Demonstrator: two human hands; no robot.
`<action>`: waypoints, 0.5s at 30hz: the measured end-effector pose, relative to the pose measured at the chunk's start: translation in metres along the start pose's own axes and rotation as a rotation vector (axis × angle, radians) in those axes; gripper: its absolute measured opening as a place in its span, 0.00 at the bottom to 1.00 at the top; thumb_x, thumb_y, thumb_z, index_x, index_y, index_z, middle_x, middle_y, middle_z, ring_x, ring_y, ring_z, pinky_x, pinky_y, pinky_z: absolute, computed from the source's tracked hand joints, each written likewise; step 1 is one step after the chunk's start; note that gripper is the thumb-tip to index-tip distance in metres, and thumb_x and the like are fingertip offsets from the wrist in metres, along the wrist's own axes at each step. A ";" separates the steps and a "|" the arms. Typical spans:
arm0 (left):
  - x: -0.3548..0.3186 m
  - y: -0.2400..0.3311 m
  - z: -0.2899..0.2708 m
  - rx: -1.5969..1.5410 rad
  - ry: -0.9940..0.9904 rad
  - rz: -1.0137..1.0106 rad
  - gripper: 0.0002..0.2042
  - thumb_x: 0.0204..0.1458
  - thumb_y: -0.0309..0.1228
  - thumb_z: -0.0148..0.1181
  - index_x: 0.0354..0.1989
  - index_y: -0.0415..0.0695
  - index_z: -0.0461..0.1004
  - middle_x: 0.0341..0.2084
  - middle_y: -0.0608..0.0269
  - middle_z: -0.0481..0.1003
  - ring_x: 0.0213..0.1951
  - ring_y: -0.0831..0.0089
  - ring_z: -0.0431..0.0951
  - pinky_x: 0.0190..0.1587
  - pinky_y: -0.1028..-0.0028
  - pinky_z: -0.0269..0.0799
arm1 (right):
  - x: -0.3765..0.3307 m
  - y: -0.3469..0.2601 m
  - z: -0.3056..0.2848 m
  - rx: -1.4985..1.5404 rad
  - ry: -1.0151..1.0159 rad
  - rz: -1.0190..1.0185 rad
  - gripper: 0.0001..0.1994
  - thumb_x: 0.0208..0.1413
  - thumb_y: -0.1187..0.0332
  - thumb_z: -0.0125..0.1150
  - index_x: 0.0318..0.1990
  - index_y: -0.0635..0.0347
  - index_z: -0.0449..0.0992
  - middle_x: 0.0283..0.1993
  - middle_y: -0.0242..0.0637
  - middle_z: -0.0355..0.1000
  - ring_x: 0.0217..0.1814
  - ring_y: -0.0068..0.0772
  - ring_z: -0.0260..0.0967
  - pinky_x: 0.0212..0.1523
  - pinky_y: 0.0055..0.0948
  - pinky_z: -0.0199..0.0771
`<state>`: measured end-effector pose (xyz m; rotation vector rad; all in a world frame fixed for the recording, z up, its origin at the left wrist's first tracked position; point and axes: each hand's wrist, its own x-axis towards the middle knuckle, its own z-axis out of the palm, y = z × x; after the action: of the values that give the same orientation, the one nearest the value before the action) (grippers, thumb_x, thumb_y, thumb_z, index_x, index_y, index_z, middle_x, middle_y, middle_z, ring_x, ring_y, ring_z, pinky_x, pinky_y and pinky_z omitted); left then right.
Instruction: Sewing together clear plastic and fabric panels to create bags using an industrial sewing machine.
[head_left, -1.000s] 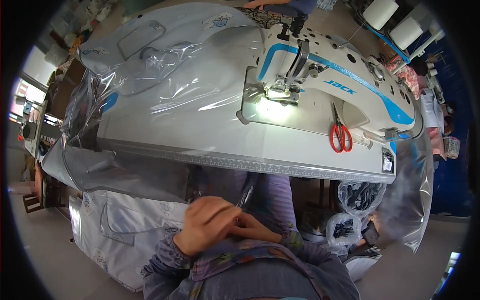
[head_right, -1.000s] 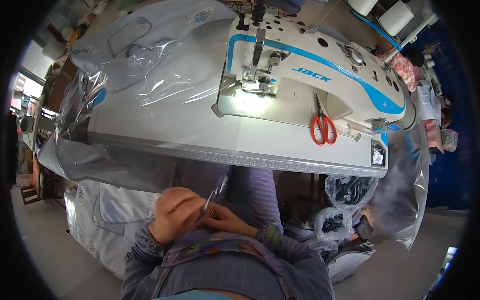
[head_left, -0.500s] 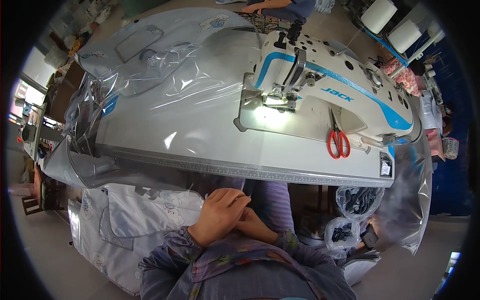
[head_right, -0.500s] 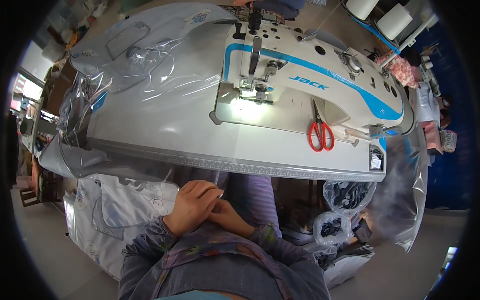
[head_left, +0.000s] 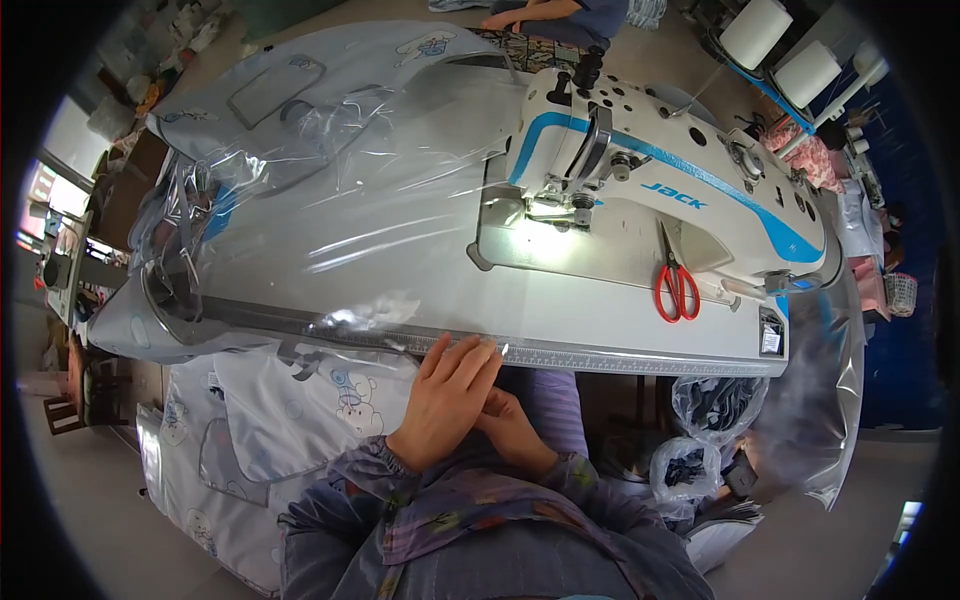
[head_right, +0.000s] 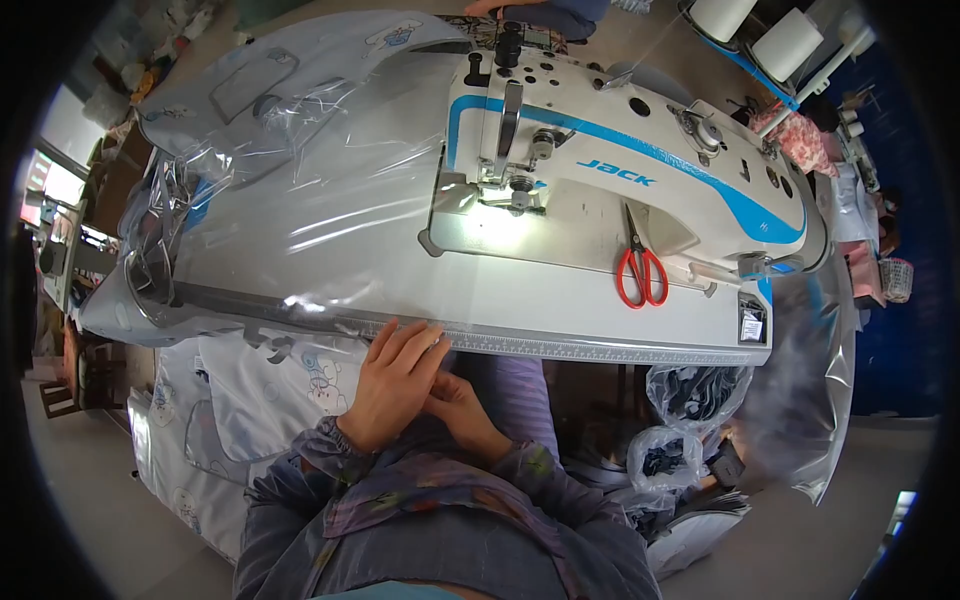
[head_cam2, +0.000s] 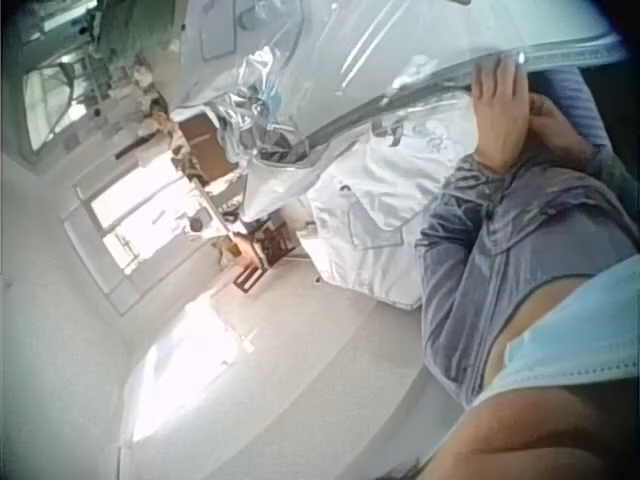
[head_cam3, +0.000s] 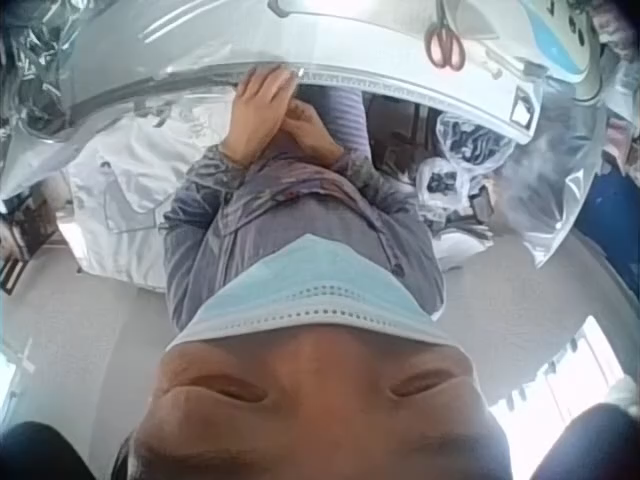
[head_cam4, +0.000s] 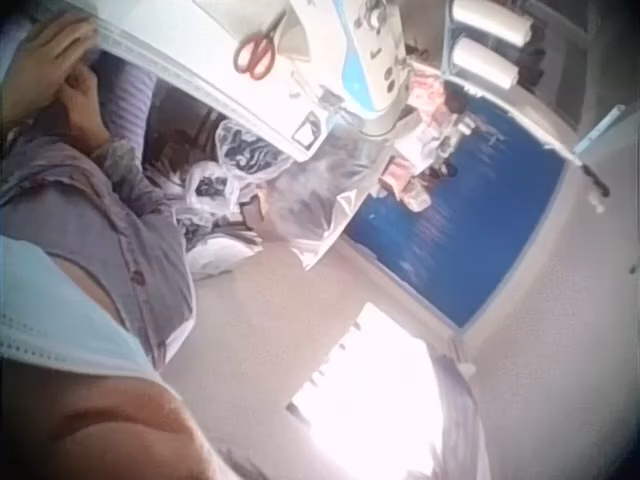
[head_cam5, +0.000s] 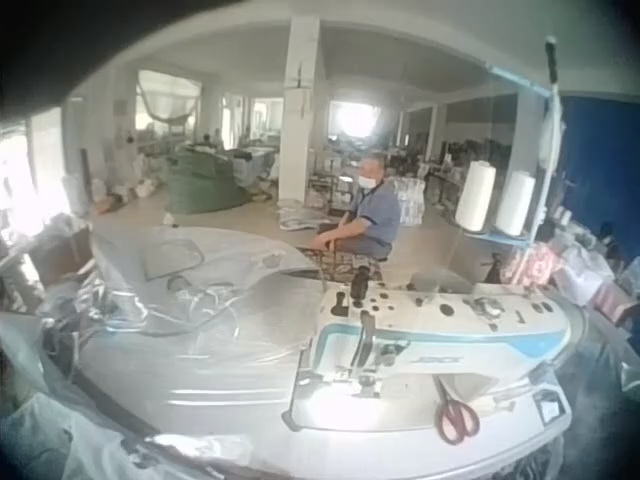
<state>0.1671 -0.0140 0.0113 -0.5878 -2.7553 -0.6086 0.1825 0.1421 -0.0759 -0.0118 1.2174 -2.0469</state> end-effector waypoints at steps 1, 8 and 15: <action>0.002 0.000 0.001 0.020 -0.007 -0.007 0.21 0.50 0.28 0.59 0.55 0.40 0.76 0.57 0.58 0.74 0.63 0.60 0.71 0.69 0.52 0.61 | 0.001 0.001 -0.002 0.011 0.012 -0.015 0.13 0.65 0.75 0.59 0.55 0.65 0.75 0.53 0.33 0.77 0.58 0.24 0.72 0.59 0.28 0.71; 0.013 0.002 0.003 0.119 -0.001 0.083 0.22 0.54 0.29 0.54 0.58 0.37 0.73 0.59 0.56 0.72 0.66 0.61 0.67 0.70 0.54 0.58 | 0.013 -0.003 0.000 0.011 0.054 -0.127 0.13 0.68 0.72 0.57 0.57 0.65 0.74 0.53 0.31 0.77 0.57 0.23 0.71 0.60 0.28 0.70; 0.030 -0.012 0.009 0.101 0.020 0.013 0.22 0.53 0.26 0.56 0.59 0.37 0.74 0.58 0.56 0.74 0.65 0.61 0.69 0.69 0.55 0.59 | 0.009 0.013 0.001 -0.072 -0.121 0.126 0.14 0.67 0.69 0.59 0.56 0.66 0.76 0.53 0.33 0.77 0.56 0.22 0.70 0.59 0.26 0.69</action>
<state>0.1335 -0.0104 0.0094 -0.5725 -2.7424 -0.4672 0.1846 0.1322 -0.0883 -0.0898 1.1861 -1.8654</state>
